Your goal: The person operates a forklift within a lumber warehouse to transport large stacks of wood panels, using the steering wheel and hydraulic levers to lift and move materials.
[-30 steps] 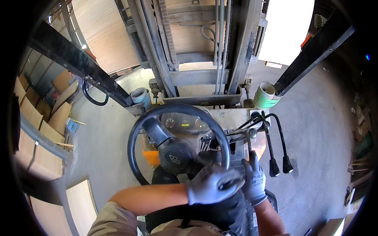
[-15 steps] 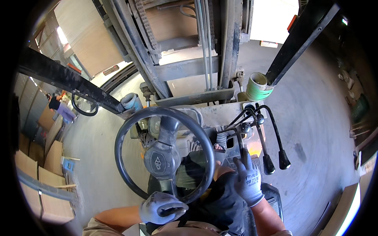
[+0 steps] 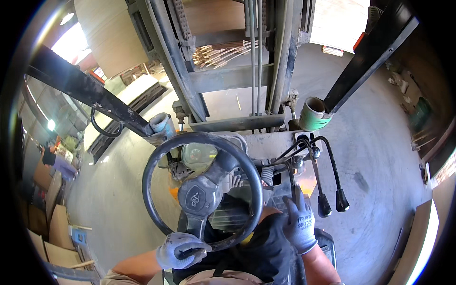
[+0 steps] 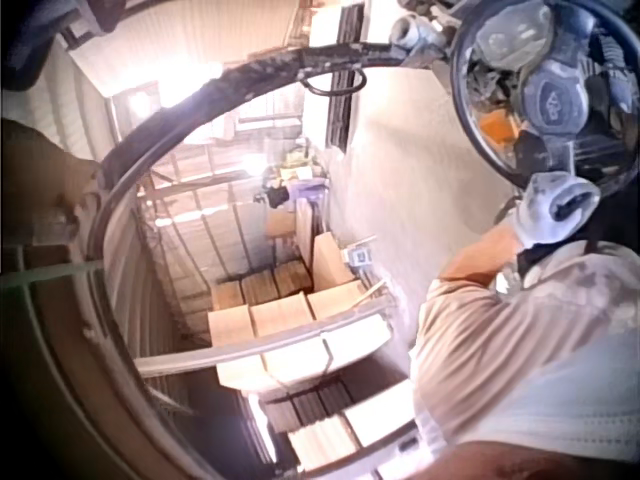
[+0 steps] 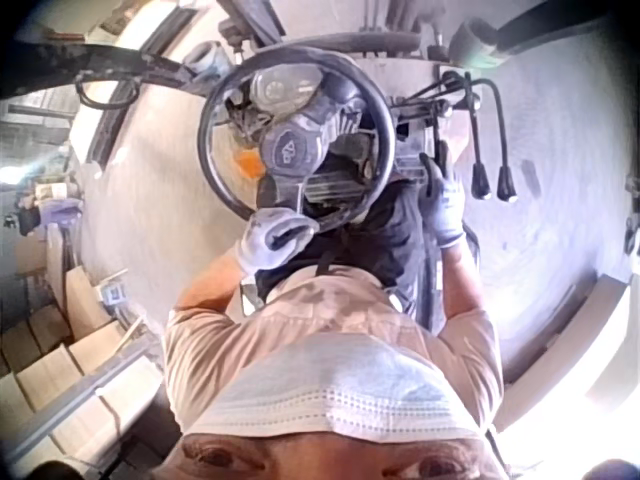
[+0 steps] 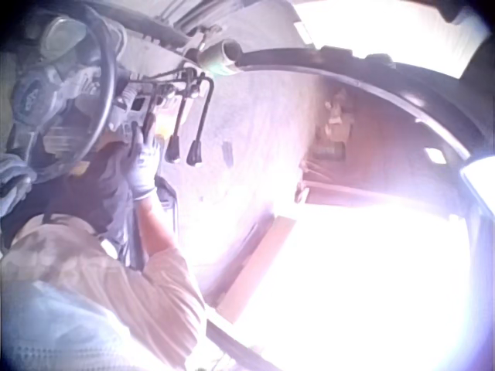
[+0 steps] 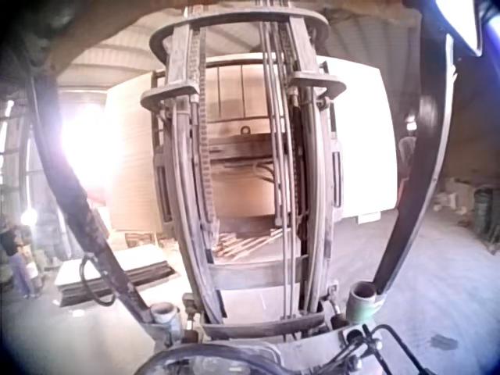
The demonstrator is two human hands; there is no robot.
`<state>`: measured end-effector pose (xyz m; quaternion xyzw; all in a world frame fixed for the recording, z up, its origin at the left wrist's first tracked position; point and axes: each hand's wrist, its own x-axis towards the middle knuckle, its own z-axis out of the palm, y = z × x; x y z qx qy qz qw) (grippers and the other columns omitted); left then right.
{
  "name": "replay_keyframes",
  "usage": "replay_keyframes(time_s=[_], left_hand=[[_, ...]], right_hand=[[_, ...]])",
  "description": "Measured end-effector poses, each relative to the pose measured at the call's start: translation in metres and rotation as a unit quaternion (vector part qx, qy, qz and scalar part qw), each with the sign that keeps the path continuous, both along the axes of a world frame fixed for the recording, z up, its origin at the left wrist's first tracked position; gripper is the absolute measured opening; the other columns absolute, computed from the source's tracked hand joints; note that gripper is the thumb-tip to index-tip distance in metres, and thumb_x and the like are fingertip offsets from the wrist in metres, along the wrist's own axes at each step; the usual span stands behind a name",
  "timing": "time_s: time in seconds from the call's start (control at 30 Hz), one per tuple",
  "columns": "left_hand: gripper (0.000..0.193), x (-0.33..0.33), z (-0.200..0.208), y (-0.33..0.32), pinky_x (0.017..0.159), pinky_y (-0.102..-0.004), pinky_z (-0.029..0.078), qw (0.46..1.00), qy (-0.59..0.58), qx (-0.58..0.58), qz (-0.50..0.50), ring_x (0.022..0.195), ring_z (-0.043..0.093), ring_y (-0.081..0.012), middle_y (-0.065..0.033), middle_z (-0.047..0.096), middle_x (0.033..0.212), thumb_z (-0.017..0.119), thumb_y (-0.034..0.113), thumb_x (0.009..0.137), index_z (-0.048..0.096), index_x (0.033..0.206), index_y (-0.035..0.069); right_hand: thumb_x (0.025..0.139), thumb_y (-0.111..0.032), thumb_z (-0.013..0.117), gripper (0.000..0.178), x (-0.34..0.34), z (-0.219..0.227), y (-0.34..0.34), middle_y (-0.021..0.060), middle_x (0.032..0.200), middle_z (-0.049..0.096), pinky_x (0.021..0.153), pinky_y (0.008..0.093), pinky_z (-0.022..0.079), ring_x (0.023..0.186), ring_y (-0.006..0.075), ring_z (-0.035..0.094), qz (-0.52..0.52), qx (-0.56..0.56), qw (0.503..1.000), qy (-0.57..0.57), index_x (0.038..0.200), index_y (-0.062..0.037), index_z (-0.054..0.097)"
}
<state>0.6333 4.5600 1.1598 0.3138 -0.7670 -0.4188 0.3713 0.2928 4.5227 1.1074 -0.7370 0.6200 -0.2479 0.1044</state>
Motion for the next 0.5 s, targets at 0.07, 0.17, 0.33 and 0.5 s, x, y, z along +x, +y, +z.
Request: replay_keyframes(time_s=[0.07,0.17,0.33,0.5], left_hand=[[0.026,-0.009,-0.009,-0.014,0.057,-0.0323,0.052,1.0,-0.008,-0.006,-0.002,0.066,0.069,-0.0275,-0.0103,0.072,0.084,0.078,0.0,0.08,0.069,0.104,0.002],[0.024,-0.027,-0.018,-0.034,0.058,-0.0328,0.053,1.0,-0.001,-0.009,0.0,0.067,0.07,-0.0274,-0.0107,0.073,0.087,0.078,0.001,0.081,0.07,0.104,0.002],[0.022,-0.058,-0.024,-0.066,0.06,-0.0331,0.054,1.0,-0.011,-0.011,0.012,0.07,0.071,-0.0272,-0.0102,0.074,0.088,0.078,0.003,0.081,0.07,0.102,0.003],[0.019,-0.077,-0.035,-0.103,0.061,-0.0342,0.055,0.999,-0.023,-0.021,0.025,0.07,0.071,-0.0277,-0.0088,0.074,0.087,0.078,0.007,0.082,0.071,0.1,0.005]], right_hand=[[0.07,0.011,0.05,0.052,-0.008,-0.007,-0.017,0.0342,0.146,0.045,0.103,0.0471,0.047,0.124,0.0472,0.056,-0.004,0.006,1.0,-0.016,0.118,0.0004,0.066],[0.069,0.01,0.051,0.053,-0.023,-0.02,-0.037,0.033,0.146,0.045,0.101,0.0481,0.048,0.121,0.0476,0.056,-0.001,-0.004,1.0,-0.021,0.118,-0.0007,0.066],[0.068,0.006,0.054,0.053,-0.043,-0.035,-0.072,0.0303,0.147,0.045,0.095,0.0492,0.05,0.115,0.0478,0.058,0.013,-0.034,0.999,-0.027,0.119,-0.0027,0.065],[0.07,0.011,0.05,0.051,-0.047,-0.036,-0.108,0.0326,0.148,0.044,0.104,0.0468,0.047,0.127,0.0472,0.054,-0.001,-0.001,0.998,-0.056,0.117,0.0017,0.067]])
